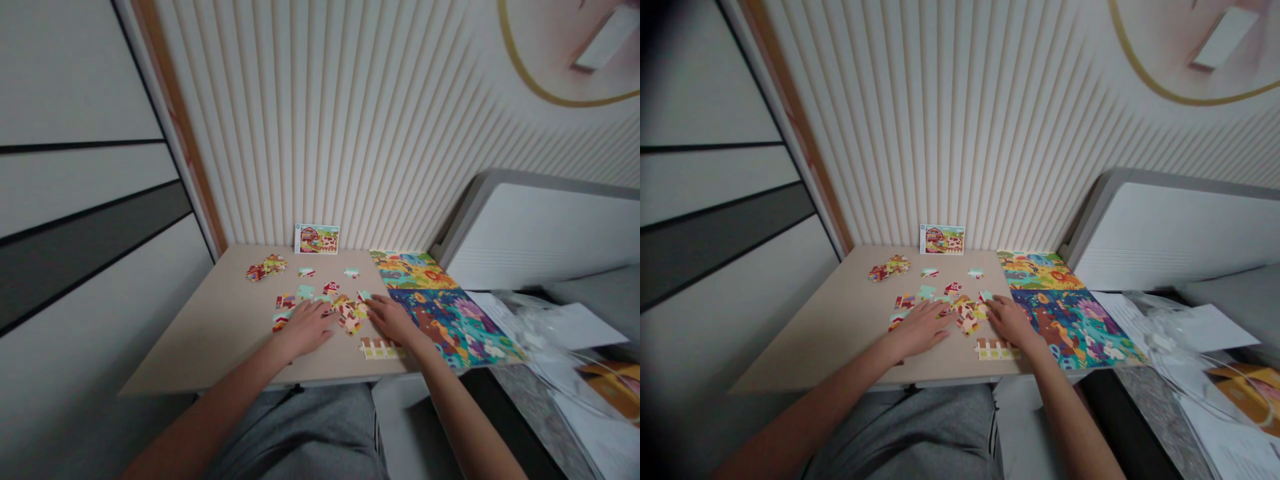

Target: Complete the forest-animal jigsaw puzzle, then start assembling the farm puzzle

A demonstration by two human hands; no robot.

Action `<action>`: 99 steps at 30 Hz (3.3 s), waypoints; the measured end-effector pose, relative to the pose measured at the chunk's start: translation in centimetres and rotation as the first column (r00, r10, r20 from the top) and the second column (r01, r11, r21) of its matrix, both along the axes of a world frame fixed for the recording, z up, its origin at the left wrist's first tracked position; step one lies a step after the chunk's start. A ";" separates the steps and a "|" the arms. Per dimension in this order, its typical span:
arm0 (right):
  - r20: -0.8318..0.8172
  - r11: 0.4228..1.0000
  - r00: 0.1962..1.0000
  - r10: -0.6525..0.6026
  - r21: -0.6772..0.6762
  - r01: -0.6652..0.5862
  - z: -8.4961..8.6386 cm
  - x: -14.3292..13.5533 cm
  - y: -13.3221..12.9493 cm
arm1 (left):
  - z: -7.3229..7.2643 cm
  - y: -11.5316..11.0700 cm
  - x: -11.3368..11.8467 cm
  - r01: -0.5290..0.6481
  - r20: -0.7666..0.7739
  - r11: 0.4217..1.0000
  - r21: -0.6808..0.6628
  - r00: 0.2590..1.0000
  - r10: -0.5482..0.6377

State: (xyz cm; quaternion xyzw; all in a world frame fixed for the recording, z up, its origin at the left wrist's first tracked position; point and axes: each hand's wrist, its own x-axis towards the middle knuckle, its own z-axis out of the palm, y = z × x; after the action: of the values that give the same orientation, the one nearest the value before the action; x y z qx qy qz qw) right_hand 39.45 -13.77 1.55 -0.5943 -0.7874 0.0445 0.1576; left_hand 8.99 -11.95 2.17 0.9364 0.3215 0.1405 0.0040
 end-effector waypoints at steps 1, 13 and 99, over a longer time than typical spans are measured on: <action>0.005 1.000 1.000 -0.010 -0.009 0.010 -0.2 0.0 0.6 | -0.1 0.3 -0.3 0.007 0.006 1.000 -0.010 1.000 -0.007; -0.059 0.999 0.998 0.006 0.035 -0.004 0.6 -0.5 3.6 | -1.0 3.1 -3.4 -0.110 0.159 0.992 -0.066 0.980 0.119; -0.705 0.978 0.707 -0.059 -0.183 -0.101 2.6 -3.6 -0.9 | -0.6 -2.4 3.7 -0.073 0.037 0.994 0.086 0.997 0.070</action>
State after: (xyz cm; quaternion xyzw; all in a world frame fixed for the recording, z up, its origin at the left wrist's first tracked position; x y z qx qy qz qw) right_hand 35.83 -14.69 4.15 -0.5361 -0.6645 0.3522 0.3834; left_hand 12.69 -14.31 1.61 0.9211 0.3482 0.1702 -0.0363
